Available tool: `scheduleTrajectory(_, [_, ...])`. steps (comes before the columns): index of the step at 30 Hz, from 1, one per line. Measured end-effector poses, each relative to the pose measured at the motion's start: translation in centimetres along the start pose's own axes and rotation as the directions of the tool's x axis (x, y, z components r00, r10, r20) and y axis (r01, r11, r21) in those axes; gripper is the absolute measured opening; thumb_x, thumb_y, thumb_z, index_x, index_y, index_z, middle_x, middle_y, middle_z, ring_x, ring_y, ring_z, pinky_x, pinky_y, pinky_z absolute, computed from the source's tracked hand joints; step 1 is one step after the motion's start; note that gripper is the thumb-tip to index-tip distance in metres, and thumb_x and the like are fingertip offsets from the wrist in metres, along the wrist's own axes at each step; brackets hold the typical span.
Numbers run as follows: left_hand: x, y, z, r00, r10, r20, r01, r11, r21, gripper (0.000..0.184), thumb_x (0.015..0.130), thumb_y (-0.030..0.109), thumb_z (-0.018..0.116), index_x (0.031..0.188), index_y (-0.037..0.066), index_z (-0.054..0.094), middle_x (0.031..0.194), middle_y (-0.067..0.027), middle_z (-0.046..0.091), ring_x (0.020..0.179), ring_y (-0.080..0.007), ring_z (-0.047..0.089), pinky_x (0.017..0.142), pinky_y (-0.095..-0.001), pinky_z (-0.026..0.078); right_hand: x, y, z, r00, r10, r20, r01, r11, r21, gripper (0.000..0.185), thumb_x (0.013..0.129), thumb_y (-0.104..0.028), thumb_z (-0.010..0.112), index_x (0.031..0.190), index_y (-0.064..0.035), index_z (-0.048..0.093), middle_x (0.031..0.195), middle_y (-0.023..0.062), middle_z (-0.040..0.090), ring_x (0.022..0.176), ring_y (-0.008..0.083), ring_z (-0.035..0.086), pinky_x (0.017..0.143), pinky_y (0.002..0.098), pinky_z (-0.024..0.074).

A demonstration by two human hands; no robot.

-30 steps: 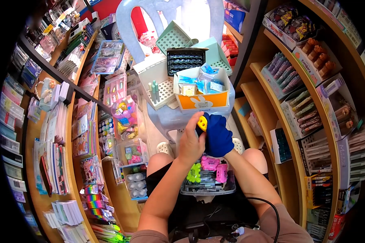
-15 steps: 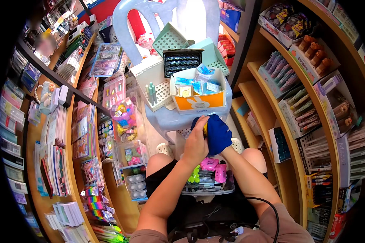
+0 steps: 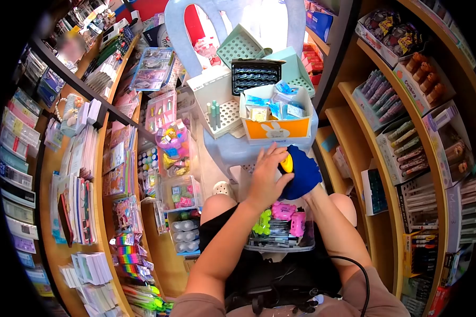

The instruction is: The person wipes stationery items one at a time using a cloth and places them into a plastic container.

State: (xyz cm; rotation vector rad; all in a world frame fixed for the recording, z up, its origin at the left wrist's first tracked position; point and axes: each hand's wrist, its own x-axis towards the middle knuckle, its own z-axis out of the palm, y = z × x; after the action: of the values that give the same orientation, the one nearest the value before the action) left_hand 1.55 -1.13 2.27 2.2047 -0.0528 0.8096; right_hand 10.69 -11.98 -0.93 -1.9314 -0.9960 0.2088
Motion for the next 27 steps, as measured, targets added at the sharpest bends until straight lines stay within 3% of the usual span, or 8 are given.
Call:
scheduleTrajectory(3, [-0.5,-0.8,0.0,0.958,-0.264,0.112,0.286,0.871,-0.399,0.044,0.074,-0.005,0.067,0.113,0.000,0.047,0.123,-0.0148,0.051,0.112,-0.0261,0.053,0.098,-0.0360,0.040,0.5,-1.4,-1.3,0.964,0.259,0.059,-0.224,0.912,-0.343,0.057,0.054,-0.023,0.079,0.101,-0.0072,0.051,0.096,0.0127,0.061,0.087,0.0315,0.061,0.076,0.0399,0.0454])
scheduleTrajectory(7, [-0.7,-0.6,0.0,0.908,-0.385,0.166,0.392,0.639,-0.662,0.046,0.076,-0.005,0.065,0.117,0.000,0.044,0.120,-0.0131,0.051,0.112,-0.0217,0.052,0.099,-0.0354,0.041,1.0,-2.0,-0.7,0.913,0.406,-0.029,-0.402,0.890,-0.215,0.062,0.050,-0.022,0.081,0.102,-0.0063,0.050,0.095,0.0150,0.062,0.089,0.0323,0.062,0.071,0.0384,0.0478])
scheduleTrajectory(10, [-0.9,-0.8,0.2,0.938,-0.337,0.084,0.314,0.720,-0.619,0.048,0.074,-0.004,0.067,0.116,0.000,0.044,0.117,-0.0135,0.052,0.111,-0.0232,0.052,0.099,-0.0357,0.042,0.6,-3.7,-2.0,0.928,0.372,-0.036,-0.359,0.860,-0.364,0.059,0.055,-0.019,0.078,0.104,-0.0053,0.048,0.095,0.0160,0.062,0.088,0.0329,0.062,0.072,0.0368,0.0487])
scheduleTrajectory(14, [-0.5,-0.1,-0.3,0.976,-0.207,0.071,0.217,0.960,-0.176,0.057,0.070,-0.009,0.068,0.119,0.000,0.040,0.121,-0.0129,0.051,0.117,-0.0225,0.049,0.100,-0.0335,0.039,-0.2,-1.1,0.5,0.945,0.308,-0.110,-0.300,0.951,0.078,0.060,0.059,-0.017,0.074,0.110,-0.0042,0.044,0.096,0.0186,0.060,0.086,0.0365,0.061,0.073,0.0382,0.0489])
scheduleTrajectory(17, [-0.8,-0.7,0.7,0.969,-0.247,0.029,0.244,0.924,-0.294,0.053,0.071,-0.008,0.069,0.115,-0.001,0.042,0.122,-0.0127,0.051,0.116,-0.0221,0.049,0.099,-0.0331,0.040,-0.4,-0.6,1.8,0.969,0.166,-0.181,-0.132,0.973,0.188,0.061,0.061,-0.015,0.071,0.113,-0.0033,0.042,0.096,0.0198,0.059,0.083,0.0388,0.060,0.070,0.0407,0.0487])
scheduleTrajectory(21, [-0.9,-1.6,1.5,0.911,-0.410,-0.031,0.255,0.622,-0.741,0.044,0.077,0.002,0.071,0.112,0.000,0.046,0.117,-0.0131,0.055,0.103,-0.0192,0.056,0.091,-0.0307,0.044,-0.2,0.2,1.7,0.998,0.036,-0.059,-0.034,0.999,0.029,0.054,0.062,-0.012,0.067,0.110,-0.0020,0.046,0.093,0.0190,0.057,0.080,0.0391,0.058,0.067,0.0409,0.0477])
scheduleTrajectory(24, [-0.3,-1.4,-0.5,0.818,-0.548,0.174,0.410,0.343,-0.845,0.040,0.080,0.003,0.068,0.114,0.000,0.047,0.116,-0.0110,0.056,0.102,-0.0160,0.056,0.091,-0.0282,0.043,0.0,-2.7,1.3,0.999,0.025,-0.040,-0.036,0.949,-0.314,0.038,0.065,-0.008,0.061,0.101,0.0004,0.052,0.091,0.0197,0.054,0.079,0.0362,0.057,0.067,0.0404,0.0458])
scheduleTrajectory(27, [-0.4,-1.6,-0.6,0.820,-0.534,0.205,0.364,0.212,-0.907,0.042,0.083,0.004,0.065,0.120,-0.001,0.046,0.116,-0.0095,0.057,0.102,-0.0135,0.055,0.092,-0.0266,0.040,0.5,-2.1,1.2,0.993,-0.075,-0.090,0.083,0.992,0.096,0.032,0.067,-0.007,0.059,0.098,0.0000,0.054,0.089,0.0196,0.054,0.079,0.0338,0.057,0.065,0.0398,0.0453])
